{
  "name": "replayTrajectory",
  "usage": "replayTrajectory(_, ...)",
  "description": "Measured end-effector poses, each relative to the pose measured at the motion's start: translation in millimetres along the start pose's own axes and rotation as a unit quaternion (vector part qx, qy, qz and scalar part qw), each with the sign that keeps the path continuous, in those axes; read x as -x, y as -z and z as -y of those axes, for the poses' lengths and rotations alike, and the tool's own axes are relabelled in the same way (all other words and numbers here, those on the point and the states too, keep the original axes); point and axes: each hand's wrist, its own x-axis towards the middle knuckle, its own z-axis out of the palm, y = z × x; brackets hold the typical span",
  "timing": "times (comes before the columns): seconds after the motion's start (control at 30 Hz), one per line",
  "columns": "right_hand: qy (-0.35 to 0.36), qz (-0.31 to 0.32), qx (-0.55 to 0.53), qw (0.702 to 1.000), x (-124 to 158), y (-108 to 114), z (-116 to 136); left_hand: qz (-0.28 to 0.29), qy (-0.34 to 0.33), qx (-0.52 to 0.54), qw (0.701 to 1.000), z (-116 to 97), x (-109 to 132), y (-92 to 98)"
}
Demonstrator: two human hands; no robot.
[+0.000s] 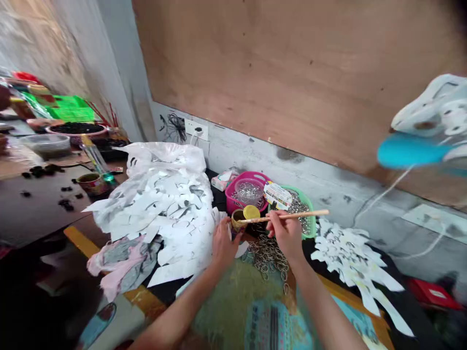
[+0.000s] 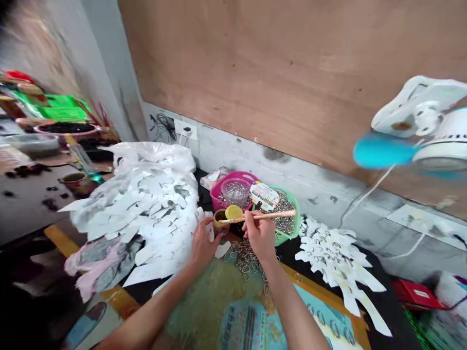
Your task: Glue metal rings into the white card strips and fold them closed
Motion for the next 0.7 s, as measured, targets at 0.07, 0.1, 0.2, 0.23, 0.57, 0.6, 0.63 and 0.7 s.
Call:
replayTrajectory(0.07,-0.04,-0.013,-0.057,0.997,10.1,16.1,-10.1,0.008,0.003,0.003,1.0,0.1,0.4,-1.5)
replayTrajectory(0.1,-0.054,-0.023,-0.083,0.995,16.3,25.5,-14.7,0.008,0.003,0.003,1.0,0.1,0.4,-1.7)
replayTrajectory(0.2,-0.098,-0.063,-0.185,0.976,42.5,63.3,-24.0,-0.003,0.003,0.0,1.0,-0.7,-1.0,2.6)
replayTrajectory(0.23,-0.101,-0.081,-0.205,0.97,54.3,79.5,-24.9,-0.018,-0.002,-0.001,1.0,-2.4,-1.3,5.6)
replayTrajectory(0.57,0.017,-0.384,-0.126,0.914,222.7,269.9,-18.4,0.224,-0.284,0.125,0.924,-125.0,74.9,-10.0)
replayTrajectory(0.6,0.018,-0.4,-0.093,0.912,239.0,282.7,-24.3,0.285,-0.331,0.137,0.889,-144.1,92.0,-20.8)
replayTrajectory(0.63,0.017,-0.416,-0.059,0.907,254.0,292.8,-31.1,0.333,-0.371,0.138,0.856,-162.9,109.4,-33.2)
replayTrajectory(0.7,-0.01,-0.434,0.006,0.901,278.5,305.5,-45.5,0.4,-0.45,0.129,0.788,-197.8,142.7,-62.3)
